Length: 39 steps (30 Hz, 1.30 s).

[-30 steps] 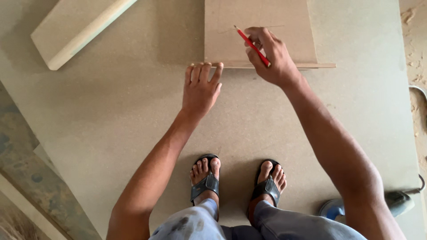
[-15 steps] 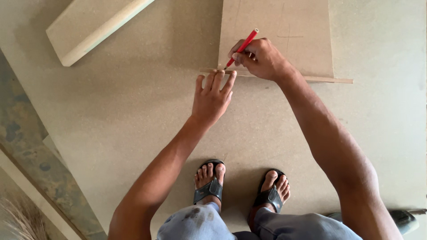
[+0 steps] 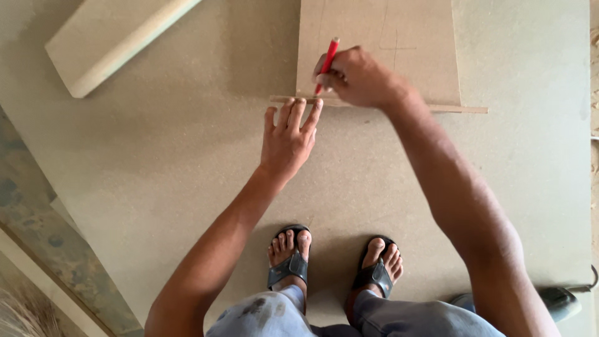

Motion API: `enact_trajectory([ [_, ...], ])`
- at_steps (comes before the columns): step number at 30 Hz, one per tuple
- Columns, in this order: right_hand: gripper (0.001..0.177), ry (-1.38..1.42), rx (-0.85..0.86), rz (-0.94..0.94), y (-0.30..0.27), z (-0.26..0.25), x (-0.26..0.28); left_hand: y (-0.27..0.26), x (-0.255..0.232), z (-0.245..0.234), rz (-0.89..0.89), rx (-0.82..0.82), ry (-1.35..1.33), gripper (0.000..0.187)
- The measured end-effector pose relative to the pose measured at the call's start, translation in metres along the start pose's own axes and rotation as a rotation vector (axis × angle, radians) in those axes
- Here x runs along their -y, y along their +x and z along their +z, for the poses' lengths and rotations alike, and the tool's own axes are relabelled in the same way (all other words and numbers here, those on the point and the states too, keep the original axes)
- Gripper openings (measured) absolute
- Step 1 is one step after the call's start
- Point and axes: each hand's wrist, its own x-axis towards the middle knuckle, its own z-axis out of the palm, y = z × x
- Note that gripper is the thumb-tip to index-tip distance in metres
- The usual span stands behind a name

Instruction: The person marks lines on a piece of wood using a pencil and a wooden straightedge, frequently repositioning the straightedge and drawing multiple intersecting lines.

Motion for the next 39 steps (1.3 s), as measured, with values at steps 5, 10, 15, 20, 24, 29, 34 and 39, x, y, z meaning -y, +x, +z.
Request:
enact_trajectory([
  [5, 0.022, -0.006, -0.013, -0.101, 0.003, 0.004, 0.009, 0.002, 0.0, -0.007, 0.005, 0.013, 0.008, 0.065],
  [10, 0.015, -0.005, -0.236, -0.294, 0.011, 0.024, 0.014, 0.003, -0.003, -0.009, 0.021, -0.014, 0.058, 0.058],
  [15, 0.011, 0.116, -0.341, -0.336, -0.029, -0.005, -0.006, 0.0, -0.004, 0.0, 0.004, -0.033, 0.072, 0.06],
  [20, 0.008, 0.047, -0.816, -0.346, -0.124, -0.03, -0.057, -0.002, -0.005, 0.0, -0.002, -0.001, 0.051, 0.062],
  [24, 0.029, -0.04, -0.876, -0.064, -0.198, -0.013, -0.113, -0.002, 0.002, -0.002, 0.053, -0.047, -0.01, 0.064],
  [29, 0.016, -0.23, -0.882, -0.109, -0.223, 0.026, -0.159, -0.001, 0.0, -0.002, 0.044, 0.008, -0.025, 0.075],
  [34, 0.029, -0.302, -0.886, -0.192, -0.206, 0.037, -0.157, 0.002, -0.003, -0.01, 0.055, 0.021, 0.025, 0.078],
  [39, 0.029, -0.39, -0.834, -0.176, -0.2, 0.038, -0.164, 0.001, -0.002, -0.006, 0.069, 0.008, 0.076, 0.076],
])
